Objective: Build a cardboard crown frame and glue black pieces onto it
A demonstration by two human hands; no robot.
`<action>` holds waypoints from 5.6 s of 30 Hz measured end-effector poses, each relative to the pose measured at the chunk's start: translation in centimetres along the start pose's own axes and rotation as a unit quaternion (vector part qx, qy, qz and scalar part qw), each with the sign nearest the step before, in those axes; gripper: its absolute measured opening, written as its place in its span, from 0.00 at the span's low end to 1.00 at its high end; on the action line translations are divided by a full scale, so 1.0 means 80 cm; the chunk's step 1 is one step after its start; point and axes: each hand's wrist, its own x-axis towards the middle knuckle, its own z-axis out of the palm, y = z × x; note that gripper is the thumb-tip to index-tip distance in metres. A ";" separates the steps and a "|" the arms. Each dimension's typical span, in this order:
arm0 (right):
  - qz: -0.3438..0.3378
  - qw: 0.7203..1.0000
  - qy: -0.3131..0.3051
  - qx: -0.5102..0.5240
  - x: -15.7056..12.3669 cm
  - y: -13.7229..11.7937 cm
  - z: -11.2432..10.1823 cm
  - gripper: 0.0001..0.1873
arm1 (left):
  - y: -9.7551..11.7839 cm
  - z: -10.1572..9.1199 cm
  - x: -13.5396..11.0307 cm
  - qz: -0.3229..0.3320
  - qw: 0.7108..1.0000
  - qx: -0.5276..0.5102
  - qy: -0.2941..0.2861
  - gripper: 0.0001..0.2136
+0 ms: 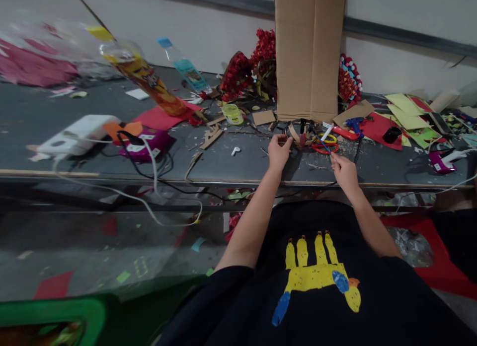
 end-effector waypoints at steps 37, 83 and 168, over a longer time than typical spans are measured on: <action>-0.016 0.999 0.041 0.010 -0.005 0.003 -0.018 0.22 | 0.000 -0.002 -0.001 0.005 1.000 0.004 -0.001 0.10; -0.023 0.998 0.017 -0.053 0.005 -0.014 -0.031 0.22 | -0.001 -0.001 0.000 0.009 1.000 0.006 0.002 0.10; -0.029 0.971 -0.101 -0.214 0.014 -0.048 -0.028 0.24 | 0.004 -0.003 -0.003 -0.007 1.000 0.008 0.000 0.12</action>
